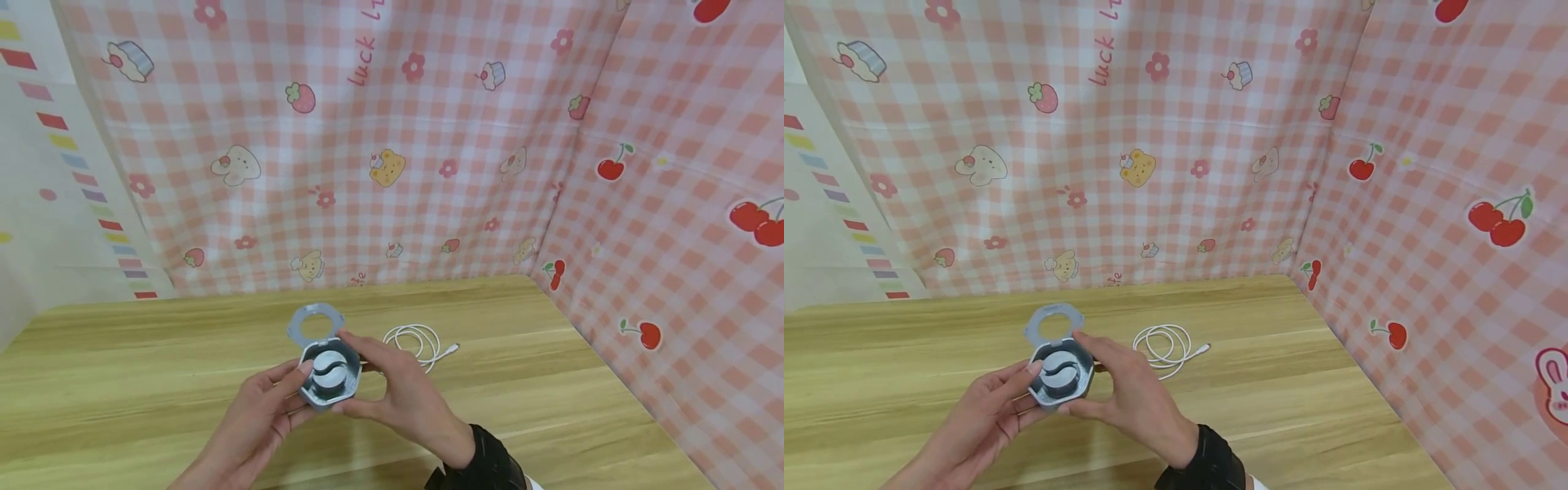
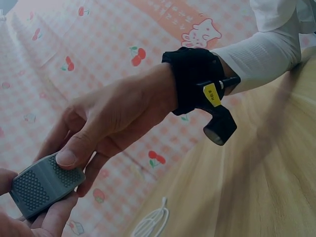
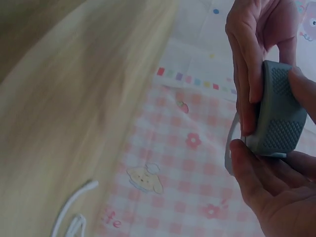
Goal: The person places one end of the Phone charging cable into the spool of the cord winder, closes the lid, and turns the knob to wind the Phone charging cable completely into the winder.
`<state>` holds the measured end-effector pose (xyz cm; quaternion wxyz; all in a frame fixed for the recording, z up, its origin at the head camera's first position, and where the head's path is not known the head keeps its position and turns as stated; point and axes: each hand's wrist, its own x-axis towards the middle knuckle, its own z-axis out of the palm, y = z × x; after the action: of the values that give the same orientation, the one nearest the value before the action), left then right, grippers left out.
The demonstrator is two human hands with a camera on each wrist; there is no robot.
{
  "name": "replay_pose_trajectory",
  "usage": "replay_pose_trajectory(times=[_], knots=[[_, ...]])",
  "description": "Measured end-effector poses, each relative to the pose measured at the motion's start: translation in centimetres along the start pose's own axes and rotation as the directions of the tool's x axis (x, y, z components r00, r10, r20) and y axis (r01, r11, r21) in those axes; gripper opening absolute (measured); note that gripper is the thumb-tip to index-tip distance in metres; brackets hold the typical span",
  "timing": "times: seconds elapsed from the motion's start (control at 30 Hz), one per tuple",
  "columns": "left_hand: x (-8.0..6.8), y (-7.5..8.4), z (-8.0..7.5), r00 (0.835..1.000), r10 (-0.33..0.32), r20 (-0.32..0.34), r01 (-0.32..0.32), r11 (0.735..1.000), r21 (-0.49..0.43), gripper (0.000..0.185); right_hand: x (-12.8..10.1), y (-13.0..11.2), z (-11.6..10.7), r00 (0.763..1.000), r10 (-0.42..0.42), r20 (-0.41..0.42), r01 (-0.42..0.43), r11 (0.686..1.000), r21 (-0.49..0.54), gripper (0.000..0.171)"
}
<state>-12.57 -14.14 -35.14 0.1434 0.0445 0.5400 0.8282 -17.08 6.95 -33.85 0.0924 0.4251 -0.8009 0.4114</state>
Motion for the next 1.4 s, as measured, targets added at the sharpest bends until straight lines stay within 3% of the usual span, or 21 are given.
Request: replay_pose_trajectory(times=[0.27,0.43,0.6,0.67,0.77,0.97,1.03,1.1,1.17,1.3,1.4], knots=[[0.1,0.2,0.1,0.999,-0.007,-0.037,0.007,1.000,0.006,0.064,0.3,0.3,0.5,0.999,0.008,-0.041,-0.008,1.000,-0.012,0.076],[0.3,0.4,-0.1,0.994,-0.003,-0.110,0.007,0.999,0.038,0.061,0.8,0.4,0.8,0.996,0.067,-0.058,-0.063,0.996,0.065,0.073],[0.6,0.7,-0.7,0.974,0.105,-0.200,-0.066,0.979,0.192,0.058,1.8,0.6,1.3,0.983,0.164,-0.078,-0.150,0.975,0.161,0.073],[0.7,0.8,-1.2,0.960,0.172,-0.223,-0.102,0.950,0.295,0.057,2.3,0.8,1.7,0.978,0.192,-0.087,-0.175,0.969,0.172,0.073],[0.8,1.0,-1.8,0.934,0.267,-0.239,-0.133,0.876,0.463,0.055,3.0,1.2,2.2,0.973,0.215,-0.085,-0.199,0.965,0.168,0.072],[1.6,0.6,-3.0,0.890,0.399,-0.220,-0.140,0.698,0.702,0.045,4.2,2.2,3.5,0.974,0.223,-0.047,-0.217,0.970,0.110,0.072],[2.0,0.3,-3.6,0.884,0.422,-0.199,-0.136,0.642,0.754,0.043,4.5,2.6,4.0,0.971,0.239,-0.025,-0.236,0.969,0.073,0.074],[2.4,0.1,-4.1,0.892,0.418,-0.175,-0.127,0.602,0.788,0.045,4.6,3.0,4.5,0.966,0.258,-0.003,-0.258,0.966,0.011,0.074],[2.7,-0.2,-4.6,0.908,0.388,-0.157,-0.107,0.579,0.809,0.049,4.6,3.3,5.1,0.962,0.273,0.021,-0.272,0.961,-0.047,0.074],[3.0,-0.7,-5.4,0.944,0.291,-0.157,-0.035,0.561,0.827,0.061,4.4,3.8,6.2,0.953,0.293,0.071,-0.283,0.951,-0.126,0.067],[3.1,-1.1,-5.8,0.949,0.274,-0.155,-0.005,0.506,0.862,0.062,4.2,3.9,6.7,0.952,0.293,0.086,-0.278,0.948,-0.153,0.062]])
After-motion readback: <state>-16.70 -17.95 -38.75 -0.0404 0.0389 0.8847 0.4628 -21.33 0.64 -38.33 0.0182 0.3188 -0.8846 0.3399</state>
